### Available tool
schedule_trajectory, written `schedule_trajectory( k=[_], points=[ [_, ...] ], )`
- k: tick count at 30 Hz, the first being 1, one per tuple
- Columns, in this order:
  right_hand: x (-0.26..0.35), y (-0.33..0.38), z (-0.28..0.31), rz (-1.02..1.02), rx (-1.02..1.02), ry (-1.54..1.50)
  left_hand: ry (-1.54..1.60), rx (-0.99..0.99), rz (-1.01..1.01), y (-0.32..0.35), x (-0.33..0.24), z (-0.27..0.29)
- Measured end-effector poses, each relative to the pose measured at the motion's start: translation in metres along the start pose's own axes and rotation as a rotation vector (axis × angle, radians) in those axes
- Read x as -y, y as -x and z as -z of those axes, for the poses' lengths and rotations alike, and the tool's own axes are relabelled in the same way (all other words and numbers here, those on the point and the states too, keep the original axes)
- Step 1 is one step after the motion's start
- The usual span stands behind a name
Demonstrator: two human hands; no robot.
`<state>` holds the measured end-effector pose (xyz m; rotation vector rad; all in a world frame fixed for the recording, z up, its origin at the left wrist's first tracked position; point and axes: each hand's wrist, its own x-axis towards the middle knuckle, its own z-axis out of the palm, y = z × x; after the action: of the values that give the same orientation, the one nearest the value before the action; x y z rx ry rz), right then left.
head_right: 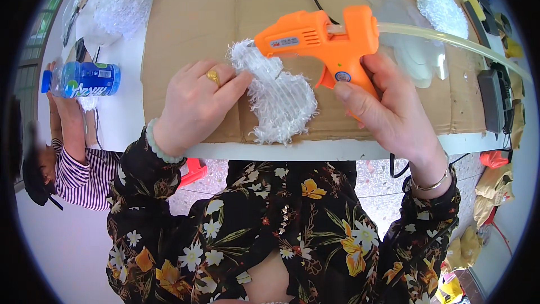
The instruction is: Using a hot glue gun to attach white fuzzy material to fabric pieces for toy assembly.
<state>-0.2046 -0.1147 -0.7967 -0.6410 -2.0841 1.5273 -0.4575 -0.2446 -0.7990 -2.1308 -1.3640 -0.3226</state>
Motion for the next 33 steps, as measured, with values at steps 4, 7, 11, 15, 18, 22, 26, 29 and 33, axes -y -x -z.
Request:
schedule_trajectory(
  k=[4, 7, 11, 15, 18, 22, 26, 29, 33],
  points=[
    [-0.004, 0.001, 0.001, 0.052, 0.034, 0.017, -0.038, 0.014, -0.012, -0.001, -0.008, 0.003],
    [-0.004, 0.002, 0.002, 0.175, 0.036, 0.075, -0.038, -0.005, -0.020, -0.001, -0.011, 0.004],
    [-0.002, 0.001, 0.003, 0.196, 0.051, 0.136, -0.040, -0.025, -0.018, -0.001, -0.012, 0.005],
    [0.000, 0.003, 0.002, 0.198, 0.043, 0.120, -0.078, -0.147, -0.089, -0.005, -0.009, 0.001],
    [-0.007, -0.002, 0.002, 0.325, 0.036, 0.190, -0.075, -0.155, -0.092, -0.005, -0.009, 0.001],
    [-0.010, -0.002, 0.003, 0.309, 0.024, 0.175, -0.080, -0.153, -0.094, -0.006, -0.009, 0.002],
    [0.000, -0.001, 0.006, 0.134, 0.170, 0.219, -0.076, -0.149, -0.088, -0.004, -0.011, 0.004],
    [0.000, -0.001, 0.004, 0.124, 0.155, 0.253, -0.047, -0.009, -0.025, -0.003, -0.015, 0.009],
    [-0.009, -0.003, -0.004, 0.329, -0.009, 0.243, -0.043, -0.006, -0.020, -0.002, -0.015, 0.010]
  ],
)
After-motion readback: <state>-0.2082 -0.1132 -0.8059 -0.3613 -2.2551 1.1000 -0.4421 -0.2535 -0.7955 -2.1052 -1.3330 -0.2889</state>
